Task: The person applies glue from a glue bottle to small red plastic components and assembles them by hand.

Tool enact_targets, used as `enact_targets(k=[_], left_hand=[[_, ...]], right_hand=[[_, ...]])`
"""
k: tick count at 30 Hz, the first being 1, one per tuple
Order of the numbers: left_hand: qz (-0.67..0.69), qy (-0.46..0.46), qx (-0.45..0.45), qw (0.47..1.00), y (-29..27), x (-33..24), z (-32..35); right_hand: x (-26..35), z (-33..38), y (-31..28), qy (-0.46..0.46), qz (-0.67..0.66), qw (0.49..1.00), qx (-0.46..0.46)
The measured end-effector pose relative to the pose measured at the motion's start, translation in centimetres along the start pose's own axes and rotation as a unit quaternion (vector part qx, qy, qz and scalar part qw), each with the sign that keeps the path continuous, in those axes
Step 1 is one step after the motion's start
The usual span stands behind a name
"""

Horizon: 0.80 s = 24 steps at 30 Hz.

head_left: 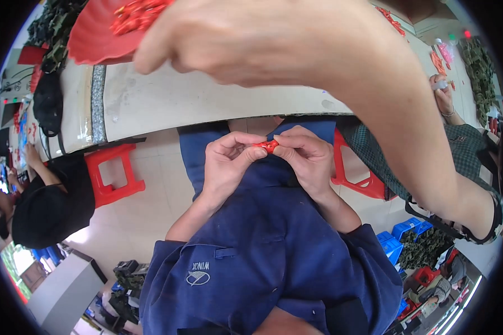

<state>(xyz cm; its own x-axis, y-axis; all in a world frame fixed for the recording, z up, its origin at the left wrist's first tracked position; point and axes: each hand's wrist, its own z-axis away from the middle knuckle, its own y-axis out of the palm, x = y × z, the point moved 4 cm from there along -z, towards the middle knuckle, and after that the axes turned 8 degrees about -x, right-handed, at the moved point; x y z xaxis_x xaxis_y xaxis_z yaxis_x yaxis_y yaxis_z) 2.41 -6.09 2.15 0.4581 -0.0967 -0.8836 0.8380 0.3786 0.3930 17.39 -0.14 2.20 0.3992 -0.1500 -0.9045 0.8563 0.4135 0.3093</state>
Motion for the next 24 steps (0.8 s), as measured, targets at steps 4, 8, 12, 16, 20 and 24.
enact_targets(k=[4, 8, 12, 16, 20, 24], left_hand=[[-0.006, -0.009, -0.005, 1.0, -0.2, 0.2, 0.6], [-0.003, -0.003, 0.008, 1.0, -0.2, 0.2, 0.7], [0.011, 0.013, 0.032, 0.999, -0.2, 0.2, 0.5], [0.007, 0.016, 0.045, 0.999, -0.4, 0.1, 0.2], [0.012, 0.005, 0.063, 0.998, -0.3, 0.0, -0.3], [0.014, -0.012, 0.067, 0.998, -0.2, 0.1, -1.0]], right_hand=[[0.4, 0.6, 0.0, 0.005, 0.071, 0.997, 0.016], [0.1, 1.1, -0.1, 0.002, 0.145, 0.989, 0.035], [0.0, 1.3, -0.1, -0.002, 0.222, 0.974, 0.053], [-0.1, 1.4, -0.2, -0.007, 0.299, 0.952, 0.066], [-0.8, 1.3, -0.1, -0.01, 0.37, 0.926, 0.075], [-1.0, 0.8, 0.1, -0.014, 0.435, 0.897, 0.078]])
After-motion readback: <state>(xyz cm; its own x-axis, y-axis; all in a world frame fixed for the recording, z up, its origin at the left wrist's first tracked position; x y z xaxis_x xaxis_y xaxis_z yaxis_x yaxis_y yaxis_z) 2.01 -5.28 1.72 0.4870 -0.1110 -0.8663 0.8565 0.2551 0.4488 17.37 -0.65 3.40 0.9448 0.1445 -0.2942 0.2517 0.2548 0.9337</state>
